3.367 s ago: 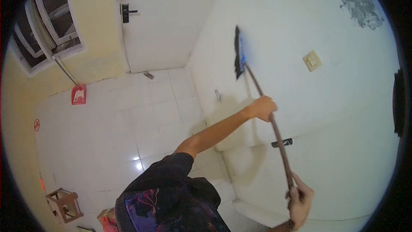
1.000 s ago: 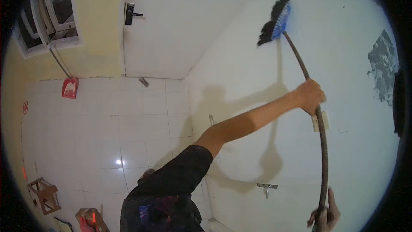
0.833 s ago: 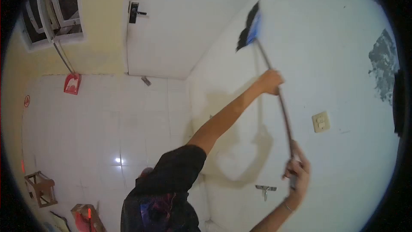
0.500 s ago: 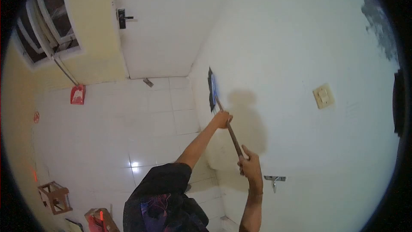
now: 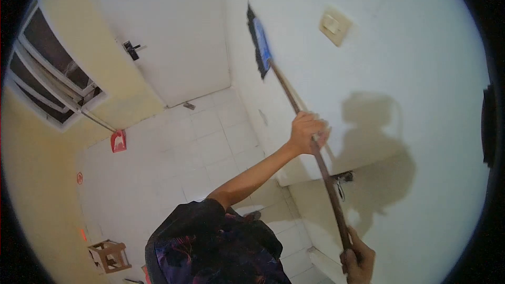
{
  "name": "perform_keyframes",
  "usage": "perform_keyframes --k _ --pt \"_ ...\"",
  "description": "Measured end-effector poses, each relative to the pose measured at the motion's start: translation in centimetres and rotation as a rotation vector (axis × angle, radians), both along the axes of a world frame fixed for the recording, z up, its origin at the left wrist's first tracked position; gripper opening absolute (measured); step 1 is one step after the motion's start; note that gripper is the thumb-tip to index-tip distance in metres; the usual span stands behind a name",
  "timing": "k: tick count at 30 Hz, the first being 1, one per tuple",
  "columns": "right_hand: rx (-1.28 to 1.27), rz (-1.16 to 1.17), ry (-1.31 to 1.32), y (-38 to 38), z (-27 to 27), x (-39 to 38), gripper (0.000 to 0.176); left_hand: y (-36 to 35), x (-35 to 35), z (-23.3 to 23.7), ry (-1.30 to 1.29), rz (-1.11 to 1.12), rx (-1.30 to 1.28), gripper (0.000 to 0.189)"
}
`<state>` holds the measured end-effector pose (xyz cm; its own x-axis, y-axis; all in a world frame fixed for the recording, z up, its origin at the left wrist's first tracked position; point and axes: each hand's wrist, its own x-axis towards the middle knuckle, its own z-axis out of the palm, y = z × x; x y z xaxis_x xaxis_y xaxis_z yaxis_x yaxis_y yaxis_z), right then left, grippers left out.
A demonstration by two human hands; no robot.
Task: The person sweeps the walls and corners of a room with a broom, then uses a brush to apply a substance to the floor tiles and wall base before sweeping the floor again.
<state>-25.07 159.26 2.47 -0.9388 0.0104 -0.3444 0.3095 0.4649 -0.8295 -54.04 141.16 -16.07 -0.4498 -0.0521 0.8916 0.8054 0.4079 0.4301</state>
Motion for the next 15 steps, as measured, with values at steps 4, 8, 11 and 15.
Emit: perform_keyframes --k 4,8,11,15 --pt "0.106 0.107 -0.081 3.2 -10.9 -2.2 0.054 1.6 1.3 -15.4 -0.284 0.056 -0.327 0.015" --pt "0.384 0.29 -0.017 3.0 -15.0 -1.0 0.048 5.0 7.7 -30.2 -0.757 -0.32 -0.593 0.011" --pt "0.434 0.288 -0.187 5.0 -12.3 1.5 0.046 8.3 13.1 -29.1 -0.666 -0.423 -0.558 0.014" --pt "0.627 0.483 0.264 14.4 -5.7 12.1 0.046 12.8 18.6 -17.7 -0.549 -0.606 -0.544 0.019"
